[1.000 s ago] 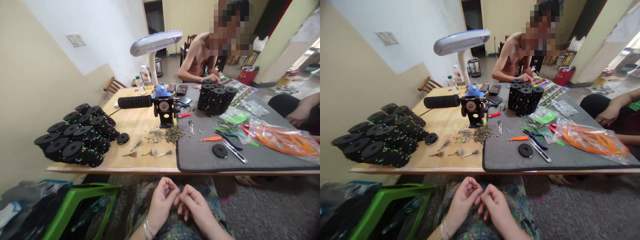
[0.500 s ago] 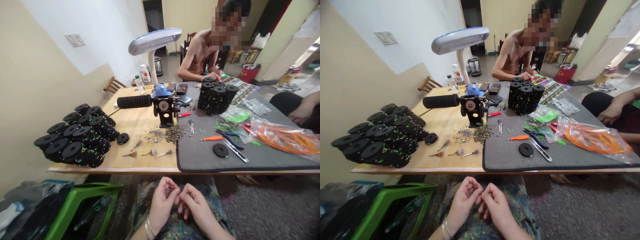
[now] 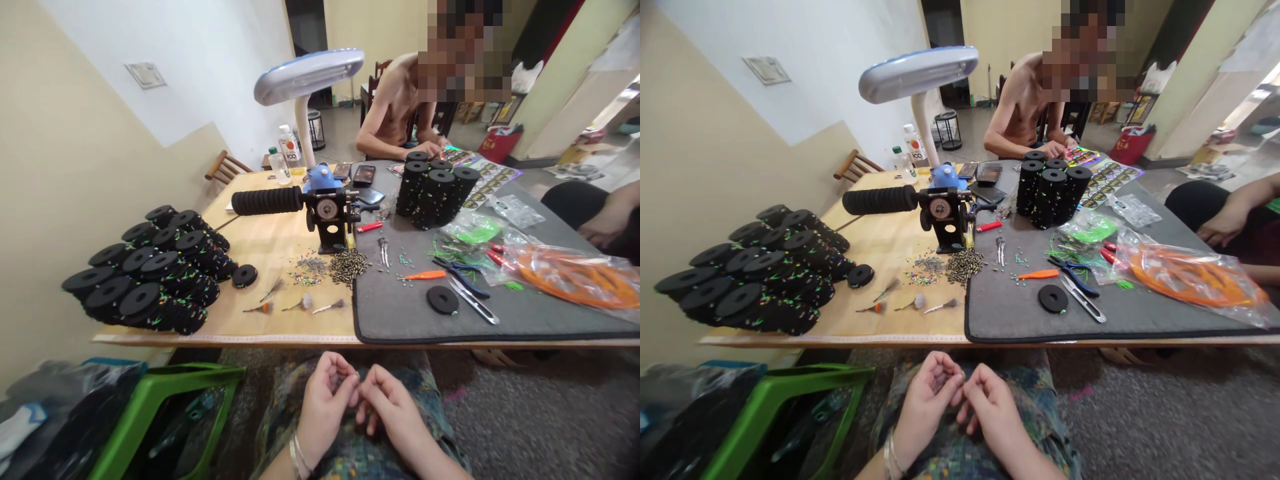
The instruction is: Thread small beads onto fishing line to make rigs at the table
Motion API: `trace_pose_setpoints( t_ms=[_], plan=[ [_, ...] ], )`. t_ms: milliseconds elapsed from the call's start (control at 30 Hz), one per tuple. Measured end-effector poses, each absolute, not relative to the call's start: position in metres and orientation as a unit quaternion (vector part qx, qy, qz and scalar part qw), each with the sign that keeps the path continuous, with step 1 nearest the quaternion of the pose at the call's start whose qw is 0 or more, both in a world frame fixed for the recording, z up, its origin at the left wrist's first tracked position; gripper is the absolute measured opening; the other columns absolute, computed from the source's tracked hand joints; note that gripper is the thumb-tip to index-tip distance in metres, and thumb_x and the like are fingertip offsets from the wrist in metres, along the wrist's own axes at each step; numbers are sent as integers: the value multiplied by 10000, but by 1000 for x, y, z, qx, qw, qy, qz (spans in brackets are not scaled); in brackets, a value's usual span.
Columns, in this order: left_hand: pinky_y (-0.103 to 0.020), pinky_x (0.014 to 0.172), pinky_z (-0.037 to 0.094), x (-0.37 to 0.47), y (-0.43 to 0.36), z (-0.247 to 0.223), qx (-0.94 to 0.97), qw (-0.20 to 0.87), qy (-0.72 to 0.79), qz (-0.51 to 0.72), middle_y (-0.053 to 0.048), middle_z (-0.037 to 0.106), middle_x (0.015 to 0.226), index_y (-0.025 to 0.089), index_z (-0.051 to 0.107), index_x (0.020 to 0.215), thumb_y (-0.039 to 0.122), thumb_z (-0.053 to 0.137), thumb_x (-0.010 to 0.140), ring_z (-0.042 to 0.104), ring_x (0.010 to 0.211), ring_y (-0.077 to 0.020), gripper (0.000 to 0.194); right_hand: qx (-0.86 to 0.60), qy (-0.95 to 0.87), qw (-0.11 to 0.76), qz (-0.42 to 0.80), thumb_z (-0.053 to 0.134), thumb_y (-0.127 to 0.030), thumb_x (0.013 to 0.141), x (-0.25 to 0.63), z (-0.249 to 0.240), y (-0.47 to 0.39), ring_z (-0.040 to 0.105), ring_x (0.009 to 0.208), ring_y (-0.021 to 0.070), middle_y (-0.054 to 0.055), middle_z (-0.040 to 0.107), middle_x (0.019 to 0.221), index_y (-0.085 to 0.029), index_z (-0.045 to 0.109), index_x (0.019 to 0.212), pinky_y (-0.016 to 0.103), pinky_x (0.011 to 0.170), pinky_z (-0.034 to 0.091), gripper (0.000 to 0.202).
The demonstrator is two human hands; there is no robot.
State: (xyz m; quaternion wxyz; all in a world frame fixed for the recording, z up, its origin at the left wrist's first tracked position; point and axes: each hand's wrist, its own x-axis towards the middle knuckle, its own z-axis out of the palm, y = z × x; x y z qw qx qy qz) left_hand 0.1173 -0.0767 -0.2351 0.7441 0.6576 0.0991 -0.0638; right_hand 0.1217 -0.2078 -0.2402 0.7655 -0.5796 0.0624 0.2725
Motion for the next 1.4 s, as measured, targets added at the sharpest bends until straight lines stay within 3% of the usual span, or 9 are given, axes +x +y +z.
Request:
trace_pose_setpoints(
  t_ms=[400,800,1400],
  plan=[
    [-216,554,452,119,-77,-233,662,740,96,-70,30,580,733,193,488,820,265,638,814,539,558,-93,167,-581,66,765,270,640,-564,747,125,-237,-207,527,426,87,-43,573,530,-198,471,672,158,375,377,410],
    [-211,534,439,122,-77,-235,663,740,92,-67,27,577,727,189,486,823,269,634,818,524,538,-84,168,-583,64,764,269,639,-591,737,126,-240,-207,551,445,90,-12,626,633,-195,461,678,166,377,390,438],
    [-220,548,458,120,-76,-236,701,706,81,-54,12,589,729,188,511,824,293,624,827,549,559,-105,154,-579,66,766,270,645,-610,718,127,-244,-206,546,434,86,-18,613,614,-199,457,670,161,365,385,455]
  ],
)
